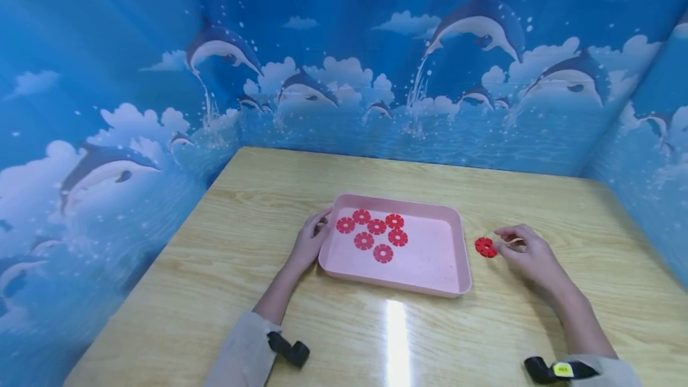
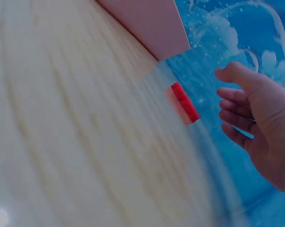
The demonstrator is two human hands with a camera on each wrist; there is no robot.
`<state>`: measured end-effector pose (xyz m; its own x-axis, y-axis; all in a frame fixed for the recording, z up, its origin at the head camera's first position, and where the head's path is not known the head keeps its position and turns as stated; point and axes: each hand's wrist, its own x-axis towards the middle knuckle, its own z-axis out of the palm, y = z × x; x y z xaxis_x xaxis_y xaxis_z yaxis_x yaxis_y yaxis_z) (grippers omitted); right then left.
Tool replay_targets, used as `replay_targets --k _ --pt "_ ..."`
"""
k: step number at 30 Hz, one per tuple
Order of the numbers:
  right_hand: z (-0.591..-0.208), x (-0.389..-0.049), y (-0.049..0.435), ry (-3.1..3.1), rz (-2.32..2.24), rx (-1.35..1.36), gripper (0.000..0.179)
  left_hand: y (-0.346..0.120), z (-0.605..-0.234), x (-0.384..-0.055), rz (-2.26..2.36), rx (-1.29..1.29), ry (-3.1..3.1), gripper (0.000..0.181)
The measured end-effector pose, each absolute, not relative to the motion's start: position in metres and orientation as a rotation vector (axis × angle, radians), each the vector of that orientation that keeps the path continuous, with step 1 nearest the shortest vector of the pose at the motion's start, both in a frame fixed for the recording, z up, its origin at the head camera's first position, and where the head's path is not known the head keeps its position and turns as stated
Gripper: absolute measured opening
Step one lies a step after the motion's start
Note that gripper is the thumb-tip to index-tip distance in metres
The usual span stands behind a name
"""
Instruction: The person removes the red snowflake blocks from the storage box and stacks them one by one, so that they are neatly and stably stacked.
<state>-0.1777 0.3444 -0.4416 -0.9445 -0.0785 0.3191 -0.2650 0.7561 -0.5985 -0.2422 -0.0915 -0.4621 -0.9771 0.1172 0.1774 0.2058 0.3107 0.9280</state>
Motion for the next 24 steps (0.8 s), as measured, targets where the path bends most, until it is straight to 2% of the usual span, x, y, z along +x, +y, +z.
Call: replay_targets --k 11,17,24 --pt "-0.391 -0.176 0.288 -2.694 0.984 0.476 0.028 -0.093 -0.459 -0.241 -1.78 -0.283 -2.491 0.039" --pt "-0.388 -0.182 0.253 -2.715 1.038 0.628 0.024 -0.093 -0.459 -0.241 -1.785 -0.27 -2.499 0.04" --pt "-0.395 -0.188 0.216 -2.776 1.126 0.733 0.029 -0.091 -0.46 -0.241 -1.787 -0.285 -2.501 0.04"
